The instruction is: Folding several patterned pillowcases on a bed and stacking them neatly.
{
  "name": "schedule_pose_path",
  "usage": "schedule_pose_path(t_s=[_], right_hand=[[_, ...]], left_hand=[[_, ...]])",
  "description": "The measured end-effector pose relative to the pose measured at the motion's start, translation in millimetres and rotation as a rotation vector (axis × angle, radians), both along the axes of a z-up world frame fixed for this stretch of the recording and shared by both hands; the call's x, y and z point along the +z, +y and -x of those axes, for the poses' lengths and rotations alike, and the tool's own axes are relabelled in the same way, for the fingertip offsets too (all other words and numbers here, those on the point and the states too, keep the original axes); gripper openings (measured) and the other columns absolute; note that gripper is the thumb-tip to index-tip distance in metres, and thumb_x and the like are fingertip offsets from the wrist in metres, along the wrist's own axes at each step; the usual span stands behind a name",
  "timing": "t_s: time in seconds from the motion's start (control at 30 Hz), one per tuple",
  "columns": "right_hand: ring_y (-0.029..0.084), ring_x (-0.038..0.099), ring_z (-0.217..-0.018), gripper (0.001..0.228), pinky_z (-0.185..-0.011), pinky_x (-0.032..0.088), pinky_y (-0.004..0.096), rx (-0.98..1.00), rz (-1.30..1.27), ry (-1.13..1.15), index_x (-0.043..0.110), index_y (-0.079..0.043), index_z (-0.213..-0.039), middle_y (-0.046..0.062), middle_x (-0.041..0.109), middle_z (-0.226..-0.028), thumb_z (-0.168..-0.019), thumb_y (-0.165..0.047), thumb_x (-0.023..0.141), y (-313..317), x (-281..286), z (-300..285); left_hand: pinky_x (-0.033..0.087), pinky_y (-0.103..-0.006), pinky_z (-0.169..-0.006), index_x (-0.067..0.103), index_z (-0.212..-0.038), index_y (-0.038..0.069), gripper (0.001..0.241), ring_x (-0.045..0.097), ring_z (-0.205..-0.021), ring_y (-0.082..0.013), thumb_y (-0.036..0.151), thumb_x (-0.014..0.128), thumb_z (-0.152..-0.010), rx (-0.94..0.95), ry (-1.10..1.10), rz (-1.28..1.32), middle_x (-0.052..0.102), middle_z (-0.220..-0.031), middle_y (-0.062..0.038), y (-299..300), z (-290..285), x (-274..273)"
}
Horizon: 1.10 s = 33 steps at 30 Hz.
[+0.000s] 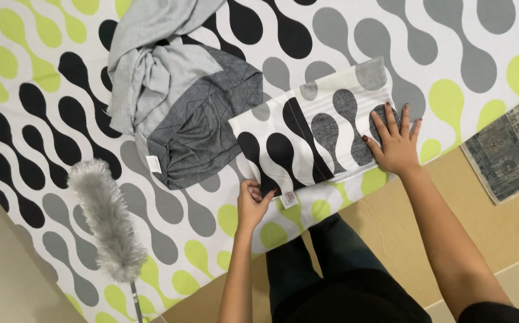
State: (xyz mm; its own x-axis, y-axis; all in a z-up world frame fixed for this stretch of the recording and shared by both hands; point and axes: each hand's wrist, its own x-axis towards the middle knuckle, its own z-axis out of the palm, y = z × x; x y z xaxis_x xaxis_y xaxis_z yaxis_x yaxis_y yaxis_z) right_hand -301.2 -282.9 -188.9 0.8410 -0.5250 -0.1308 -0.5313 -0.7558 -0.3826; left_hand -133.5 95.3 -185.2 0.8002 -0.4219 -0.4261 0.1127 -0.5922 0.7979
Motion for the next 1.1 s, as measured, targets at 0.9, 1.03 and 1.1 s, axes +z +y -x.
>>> schedule_pose_path(t_s=[0.9, 1.03, 1.1], right_hand=[[0.046, 0.019, -0.156, 0.064, -0.129, 0.007, 0.066, -0.065, -0.01, -0.218, 0.038, 0.004, -0.156, 0.032, 0.028, -0.165, -0.103, -0.028, 0.05, 2.4, 30.9, -107.3], [0.04, 0.015, -0.159, 0.061, -0.126, 0.008, 0.059, 0.363, -0.02, 0.182, 0.046, -0.016, -0.151, 0.02, 0.033, -0.163, -0.098, -0.042, 0.057, 97.6, 37.4, -124.8], [0.035, 0.012, -0.154, 0.065, -0.121, 0.008, 0.06, 0.51, -0.064, -0.041, 0.037, -0.018, -0.157, 0.015, 0.026, -0.167, -0.1, -0.047, 0.05, 108.9, -0.5, -103.4]], left_hand=[[-0.014, -0.0665, -0.116, 0.009, -0.165, 0.024, 0.075, -0.016, -0.155, -0.0391, 0.054, 0.041, -0.105, -0.397, -0.381, -0.466, -0.007, -0.172, -0.01, -112.3, -63.5, -49.1], [-0.013, -0.0648, -0.119, 0.008, -0.167, 0.027, 0.077, -0.014, -0.159, -0.0367, 0.057, 0.042, -0.104, -0.347, -0.408, -0.447, -0.006, -0.175, -0.008, -113.5, -62.1, -47.3], [-0.014, -0.0654, -0.12, 0.008, -0.167, 0.028, 0.079, -0.015, -0.158, -0.0361, 0.058, 0.041, -0.103, -0.367, -0.427, -0.475, -0.007, -0.175, -0.008, -111.7, -60.9, -51.1]])
